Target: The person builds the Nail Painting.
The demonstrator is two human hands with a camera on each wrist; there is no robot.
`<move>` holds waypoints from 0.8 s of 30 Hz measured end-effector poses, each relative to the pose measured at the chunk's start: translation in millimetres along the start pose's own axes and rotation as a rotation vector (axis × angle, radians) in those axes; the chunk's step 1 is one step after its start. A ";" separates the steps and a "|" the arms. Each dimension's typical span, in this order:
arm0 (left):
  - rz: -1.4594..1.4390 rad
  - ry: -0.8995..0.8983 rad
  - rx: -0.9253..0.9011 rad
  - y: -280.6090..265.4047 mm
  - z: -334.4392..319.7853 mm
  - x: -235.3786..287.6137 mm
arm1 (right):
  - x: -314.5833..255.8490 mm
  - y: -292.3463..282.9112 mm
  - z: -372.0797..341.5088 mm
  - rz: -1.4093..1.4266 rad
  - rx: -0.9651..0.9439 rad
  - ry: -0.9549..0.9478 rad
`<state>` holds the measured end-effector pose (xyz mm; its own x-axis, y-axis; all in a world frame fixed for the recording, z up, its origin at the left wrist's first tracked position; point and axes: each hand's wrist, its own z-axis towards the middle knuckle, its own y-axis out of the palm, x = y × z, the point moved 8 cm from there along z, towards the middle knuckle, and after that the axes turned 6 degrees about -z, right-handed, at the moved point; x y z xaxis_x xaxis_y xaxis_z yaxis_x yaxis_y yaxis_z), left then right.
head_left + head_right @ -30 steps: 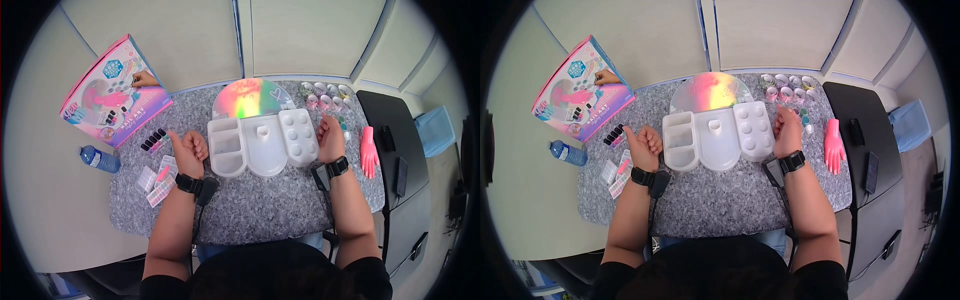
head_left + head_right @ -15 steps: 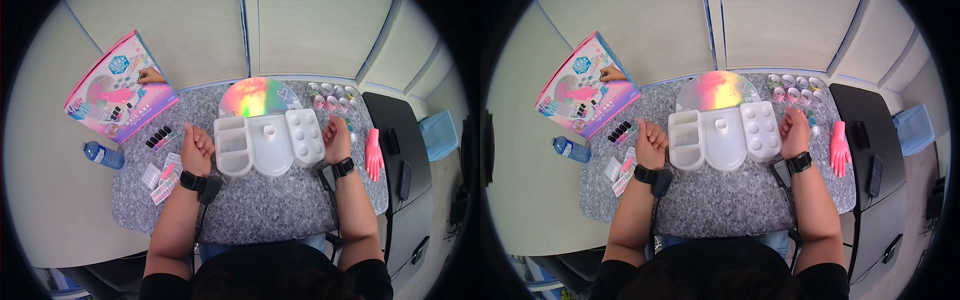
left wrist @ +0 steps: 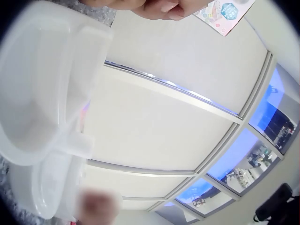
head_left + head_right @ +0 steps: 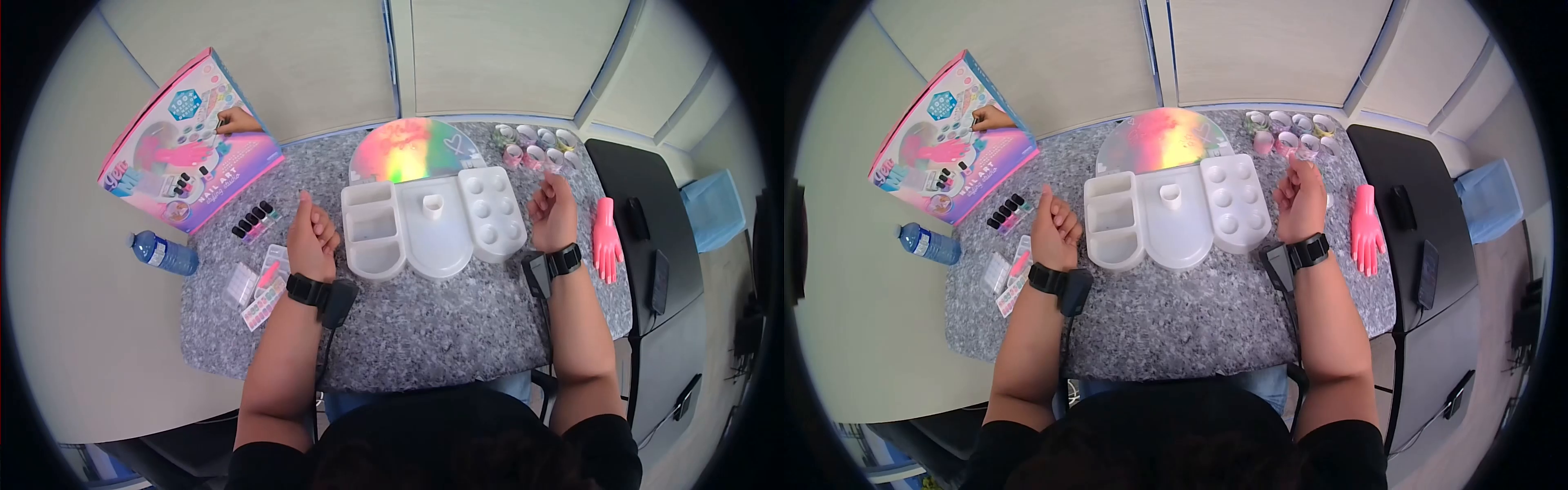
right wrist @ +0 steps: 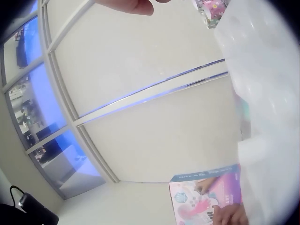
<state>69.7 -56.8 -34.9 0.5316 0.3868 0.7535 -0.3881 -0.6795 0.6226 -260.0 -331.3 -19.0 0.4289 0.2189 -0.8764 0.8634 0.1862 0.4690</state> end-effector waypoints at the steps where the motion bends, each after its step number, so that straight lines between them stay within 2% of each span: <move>1: -0.002 -0.004 0.012 0.9 -1.2 0.6 | -2.4 -1.5 0.9 -0.001 0.006 -0.001; 5: 0.021 -0.033 0.026 -3.8 2.0 -2.5 | -18.5 -14.1 10.4 0.042 0.016 -0.074; 11: 0.188 -0.047 -0.166 13.5 -4.1 -6.8 | -64.3 -41.8 22.0 0.033 0.076 -0.256; 13: 0.392 0.181 -0.156 16.2 -4.5 2.8 | -86.7 -40.8 29.3 -0.566 0.072 -0.340; 14: 0.440 0.181 -0.129 9.9 -3.5 3.9 | -96.9 -27.6 34.7 -0.728 -0.009 -0.656; 15: 0.437 0.175 -0.133 9.2 -2.3 1.4 | -96.8 -40.5 41.4 -0.734 -0.004 -0.657; 17: 0.451 0.183 -0.228 18.1 -4.6 -0.7 | -97.1 -13.0 31.3 -1.512 -0.088 -0.774; 18: 0.451 0.182 -0.229 16.2 -3.9 -0.7 | -90.0 -9.9 31.0 -1.770 -0.041 -0.697; 19: 0.487 0.142 -0.277 16.5 -3.0 -4.7 | -88.0 -7.2 33.1 -1.771 -0.040 -0.697; 21: 0.520 0.101 -0.325 15.6 -1.9 -8.3 | -64.7 -16.3 56.8 -2.025 -0.091 -0.415; 24: 0.569 0.087 -0.363 14.9 -1.5 -10.2 | -64.3 -9.8 70.9 -2.033 -0.132 -0.327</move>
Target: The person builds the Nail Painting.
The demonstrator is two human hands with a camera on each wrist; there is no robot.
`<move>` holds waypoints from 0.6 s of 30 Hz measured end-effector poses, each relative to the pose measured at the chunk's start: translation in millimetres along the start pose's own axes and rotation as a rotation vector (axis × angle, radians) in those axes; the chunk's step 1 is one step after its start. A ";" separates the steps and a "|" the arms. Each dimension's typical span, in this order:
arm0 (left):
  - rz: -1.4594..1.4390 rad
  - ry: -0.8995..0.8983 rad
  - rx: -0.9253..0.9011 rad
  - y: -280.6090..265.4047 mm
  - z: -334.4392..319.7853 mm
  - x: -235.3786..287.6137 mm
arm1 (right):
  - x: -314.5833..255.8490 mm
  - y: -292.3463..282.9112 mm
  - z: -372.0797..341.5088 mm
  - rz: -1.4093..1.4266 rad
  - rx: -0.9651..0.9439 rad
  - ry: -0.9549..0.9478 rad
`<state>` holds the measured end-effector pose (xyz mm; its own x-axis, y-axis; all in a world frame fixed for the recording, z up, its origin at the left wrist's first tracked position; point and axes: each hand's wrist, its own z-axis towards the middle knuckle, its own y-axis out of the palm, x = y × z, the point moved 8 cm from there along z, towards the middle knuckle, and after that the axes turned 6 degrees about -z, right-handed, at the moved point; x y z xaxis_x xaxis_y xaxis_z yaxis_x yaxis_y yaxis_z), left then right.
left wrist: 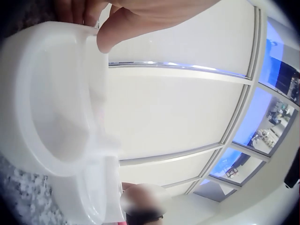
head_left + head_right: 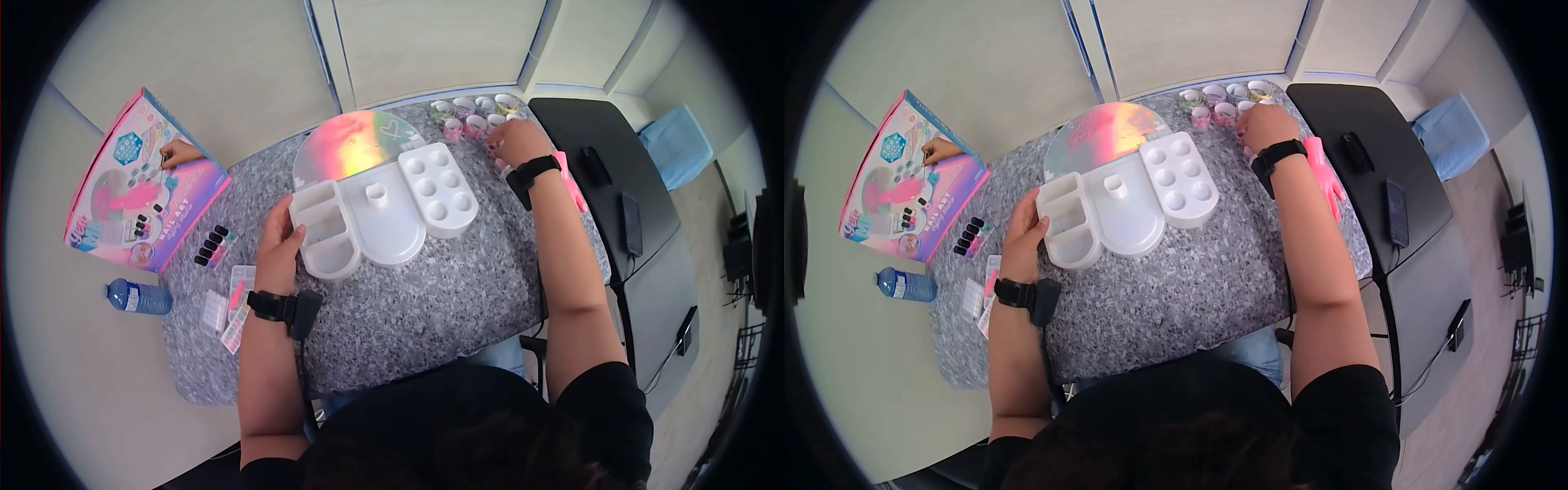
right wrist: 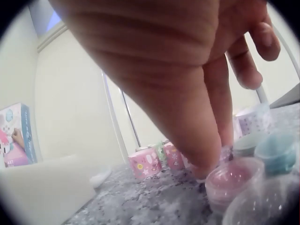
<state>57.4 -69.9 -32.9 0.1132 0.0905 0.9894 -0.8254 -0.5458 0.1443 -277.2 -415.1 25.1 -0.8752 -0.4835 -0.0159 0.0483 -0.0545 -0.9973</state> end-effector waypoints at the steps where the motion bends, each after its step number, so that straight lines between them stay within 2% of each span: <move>1: -0.002 0.003 -0.021 -0.1 1.1 0.8 | -6.1 -3.2 1.4 -0.022 -0.036 0.007; 2: -0.004 0.006 -0.043 0.4 1.4 1.3 | -14.2 -10.9 -0.8 -0.023 -0.038 0.000; 4: 0.037 0.003 -0.019 -1.2 0.8 0.8 | -33.7 -28.4 -9.4 0.202 -0.009 -0.054; 5: 0.078 0.000 -0.001 -1.9 0.5 0.3 | -42.9 -32.3 -12.0 0.200 -0.011 -0.059; 7: 0.114 -0.001 0.004 -1.4 -0.9 1.2 | -85.0 -48.7 -23.4 0.567 0.032 -0.380; 10: 0.174 0.012 -0.003 0.7 -1.7 3.1 | -126.6 -60.0 -38.2 0.486 -0.060 -0.461; 13: 0.180 0.020 -0.009 3.1 -1.8 5.1 | -139.5 -46.9 -32.0 0.533 0.005 -0.503; 18: 0.140 -0.017 -0.003 2.8 -3.5 5.7 | -144.1 -34.2 -31.4 0.478 -0.028 -0.452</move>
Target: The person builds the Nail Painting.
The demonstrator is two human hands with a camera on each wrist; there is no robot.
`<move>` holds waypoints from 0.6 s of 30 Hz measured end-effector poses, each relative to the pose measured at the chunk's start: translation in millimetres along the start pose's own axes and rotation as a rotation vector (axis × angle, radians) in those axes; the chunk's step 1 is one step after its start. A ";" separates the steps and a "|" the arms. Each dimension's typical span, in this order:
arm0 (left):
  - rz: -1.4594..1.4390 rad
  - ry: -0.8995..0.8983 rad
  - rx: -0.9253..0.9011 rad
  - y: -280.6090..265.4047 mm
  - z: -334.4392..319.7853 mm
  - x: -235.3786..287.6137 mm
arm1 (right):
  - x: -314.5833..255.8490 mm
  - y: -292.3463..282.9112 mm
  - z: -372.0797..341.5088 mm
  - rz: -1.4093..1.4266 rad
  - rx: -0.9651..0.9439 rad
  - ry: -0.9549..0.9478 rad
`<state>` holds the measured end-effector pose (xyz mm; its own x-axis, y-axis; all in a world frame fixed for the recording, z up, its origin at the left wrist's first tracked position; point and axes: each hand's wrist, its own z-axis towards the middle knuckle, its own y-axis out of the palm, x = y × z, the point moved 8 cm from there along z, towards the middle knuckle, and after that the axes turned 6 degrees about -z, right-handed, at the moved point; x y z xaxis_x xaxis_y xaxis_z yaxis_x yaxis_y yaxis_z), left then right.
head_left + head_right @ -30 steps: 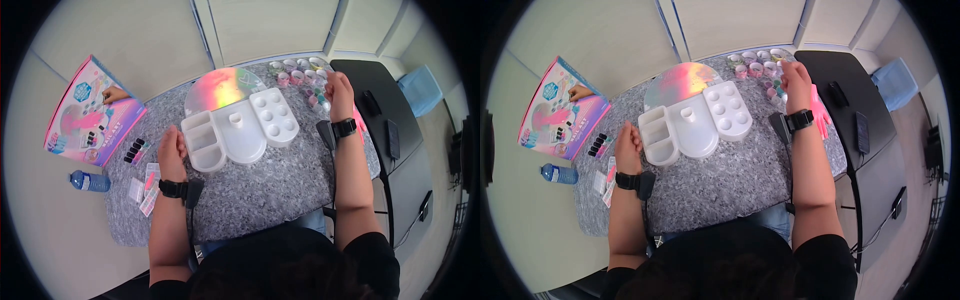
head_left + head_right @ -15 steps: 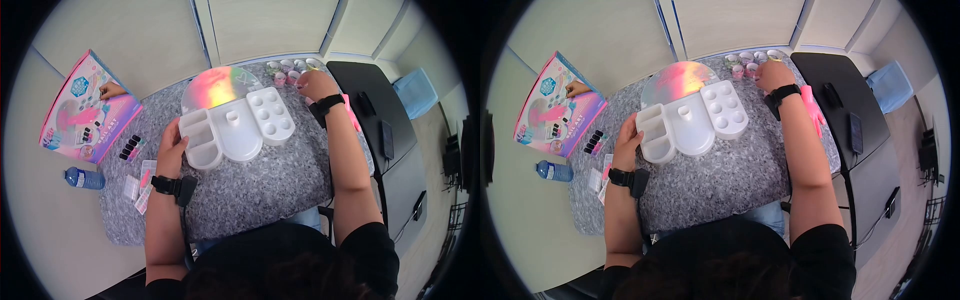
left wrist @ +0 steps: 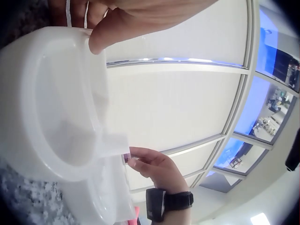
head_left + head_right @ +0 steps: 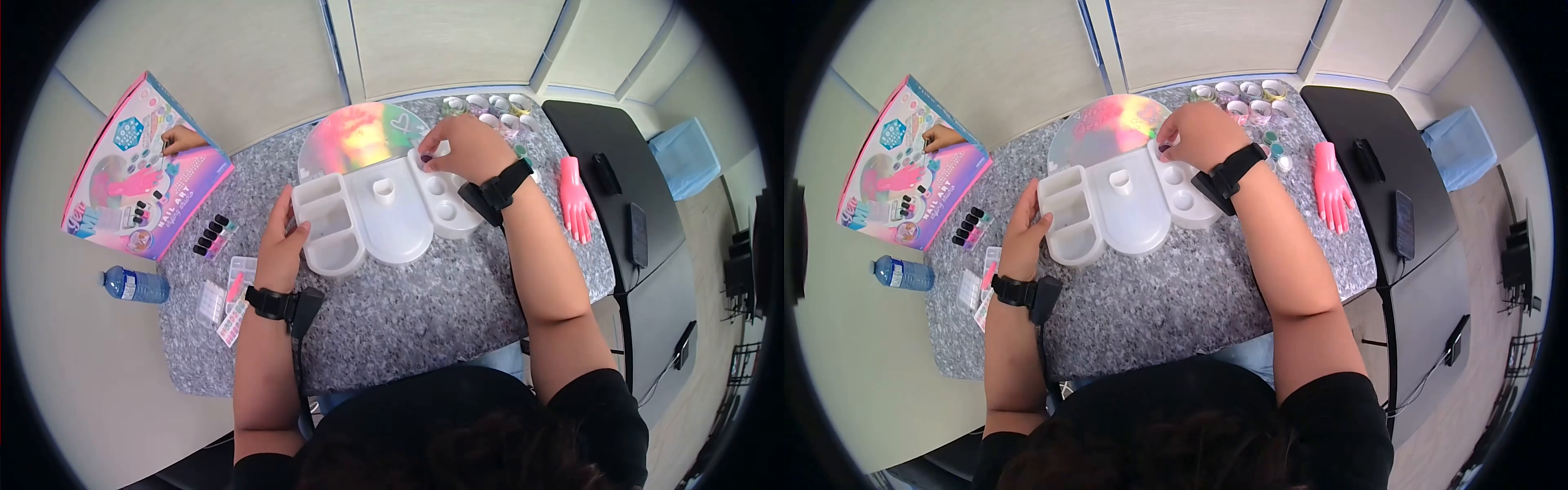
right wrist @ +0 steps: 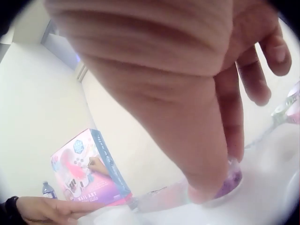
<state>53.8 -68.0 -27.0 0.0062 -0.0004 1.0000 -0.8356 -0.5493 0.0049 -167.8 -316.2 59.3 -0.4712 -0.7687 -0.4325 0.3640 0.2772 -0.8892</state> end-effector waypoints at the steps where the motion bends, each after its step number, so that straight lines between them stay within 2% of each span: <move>1: -0.001 0.005 0.000 0.0 -0.2 -0.3 | -0.6 1.3 0.4 -0.018 -0.007 -0.009; 6: -0.027 -0.007 0.001 1.7 -1.3 2.2 | -2.2 3.0 -2.5 -0.106 0.011 0.009; 9: -0.051 0.024 -0.027 2.9 0.7 3.7 | 1.2 -11.7 -5.7 -0.020 0.077 -0.078; 11: -0.281 -0.111 0.021 3.8 -2.6 4.2 | 25.1 -56.7 -15.8 0.072 0.222 0.066; 13: -0.336 -0.160 0.041 1.4 -3.9 8.0 | 72.8 -82.2 -24.0 -0.099 0.266 0.246; 15: -0.390 -0.207 0.061 -1.5 -4.0 3.6 | 113.1 -90.7 -30.8 -0.276 0.178 0.389; 16: -0.416 -0.213 0.077 -4.5 -3.8 0.1 | 127.8 -92.1 -30.5 -0.277 0.177 0.390; 18: -0.441 -0.218 0.091 -5.8 -4.4 -2.2 | 169.5 -72.9 -34.5 -0.328 -0.053 0.601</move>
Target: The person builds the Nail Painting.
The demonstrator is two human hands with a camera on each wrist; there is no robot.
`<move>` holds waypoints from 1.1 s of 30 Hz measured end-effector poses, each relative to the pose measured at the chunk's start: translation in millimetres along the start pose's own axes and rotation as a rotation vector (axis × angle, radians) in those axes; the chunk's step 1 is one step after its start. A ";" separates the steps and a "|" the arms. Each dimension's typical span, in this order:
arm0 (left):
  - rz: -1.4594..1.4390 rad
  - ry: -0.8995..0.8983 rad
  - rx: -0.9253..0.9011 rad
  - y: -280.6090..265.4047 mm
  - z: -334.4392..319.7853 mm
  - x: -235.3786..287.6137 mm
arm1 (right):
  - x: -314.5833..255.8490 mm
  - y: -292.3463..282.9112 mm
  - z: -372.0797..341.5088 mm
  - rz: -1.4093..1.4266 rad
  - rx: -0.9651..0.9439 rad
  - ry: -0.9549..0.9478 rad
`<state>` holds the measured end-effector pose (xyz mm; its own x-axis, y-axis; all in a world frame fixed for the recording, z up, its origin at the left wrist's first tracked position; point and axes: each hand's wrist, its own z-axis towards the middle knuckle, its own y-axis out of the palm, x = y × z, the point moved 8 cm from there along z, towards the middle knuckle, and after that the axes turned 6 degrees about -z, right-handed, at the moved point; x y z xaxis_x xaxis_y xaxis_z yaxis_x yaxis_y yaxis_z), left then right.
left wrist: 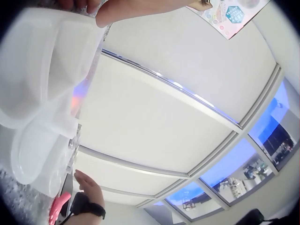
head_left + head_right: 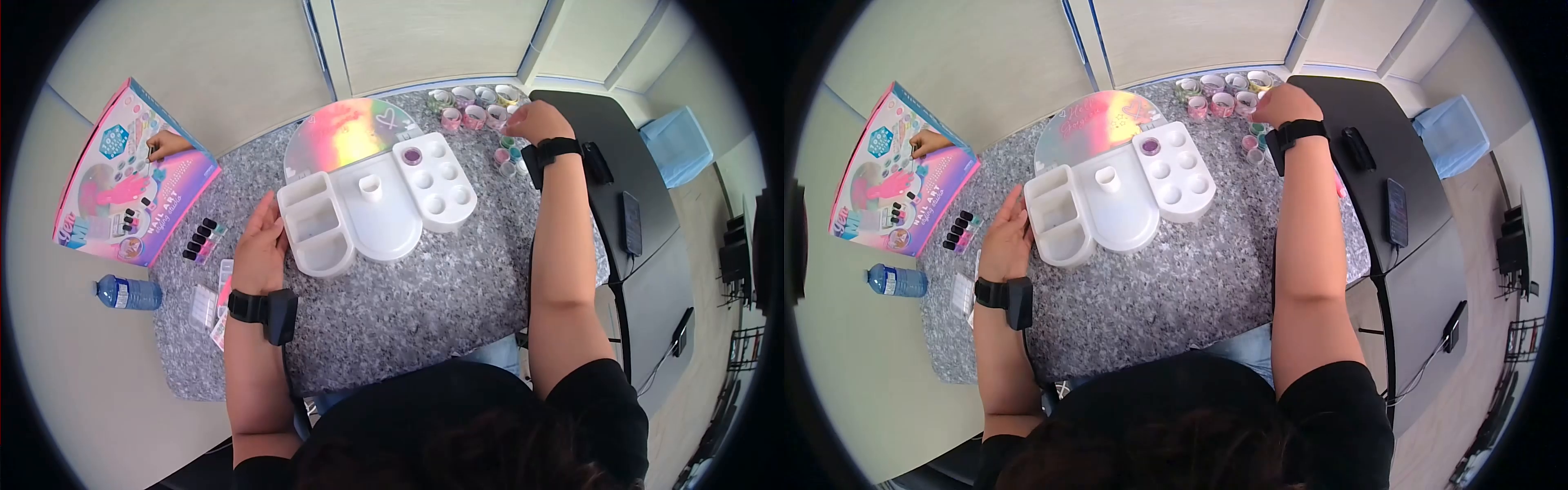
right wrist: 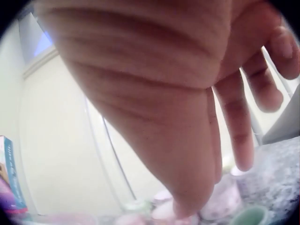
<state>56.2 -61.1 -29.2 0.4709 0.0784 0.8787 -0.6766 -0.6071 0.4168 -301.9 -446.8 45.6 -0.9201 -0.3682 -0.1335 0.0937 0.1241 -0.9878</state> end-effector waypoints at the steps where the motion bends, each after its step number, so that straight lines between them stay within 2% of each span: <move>1: 0.000 0.003 0.003 0.6 -0.7 -0.1 | 1.6 6.5 3.5 0.001 0.002 0.000; 4: -0.008 0.012 0.002 0.4 0.2 -0.6 | 14.0 21.4 10.8 -0.076 -0.017 0.147; 7: -0.012 0.009 0.018 -1.7 -0.8 -0.1 | 6.1 21.0 10.0 -0.098 0.078 0.133; 11: -0.009 0.006 0.027 -2.9 1.4 -1.3 | 4.3 26.6 9.1 -0.145 0.082 0.131; 14: -0.010 0.001 0.029 -1.2 1.0 -2.3 | -3.2 25.5 7.5 -0.145 0.041 0.074; 16: -0.010 0.010 0.029 -0.2 0.3 -1.4 | -33.1 22.5 3.5 0.112 -0.054 -0.201; 17: -0.011 0.016 0.027 0.3 -0.2 -1.1 | -45.2 18.3 -3.9 0.113 -0.054 -0.205; 19: -0.009 0.020 0.043 -1.7 1.8 -3.4 | -94.3 9.6 -30.6 0.484 -0.073 -0.494; 22: -0.022 0.018 0.056 -1.5 2.0 -4.6 | -132.3 1.3 -55.5 0.371 -0.061 -0.589; 23: -0.037 0.015 0.055 -0.8 1.3 -4.9 | -137.4 6.4 -58.0 0.372 -0.062 -0.589; 25: -0.035 0.013 0.057 1.7 -0.4 -5.0 | -143.1 11.9 -61.6 0.216 0.081 -0.588; 28: -0.018 0.021 0.035 3.2 -1.0 -1.1 | -146.0 14.3 -63.4 0.088 0.089 -0.528; 33: -0.001 0.025 -0.044 15.0 -5.2 -1.2 | -128.7 10.7 -64.3 0.204 0.094 -0.563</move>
<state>42.5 -66.3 -22.8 0.4572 0.0992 0.8838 -0.7010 -0.5713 0.4267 -207.0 -338.9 57.4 -0.5395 -0.7799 -0.3174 0.3043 0.1709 -0.9371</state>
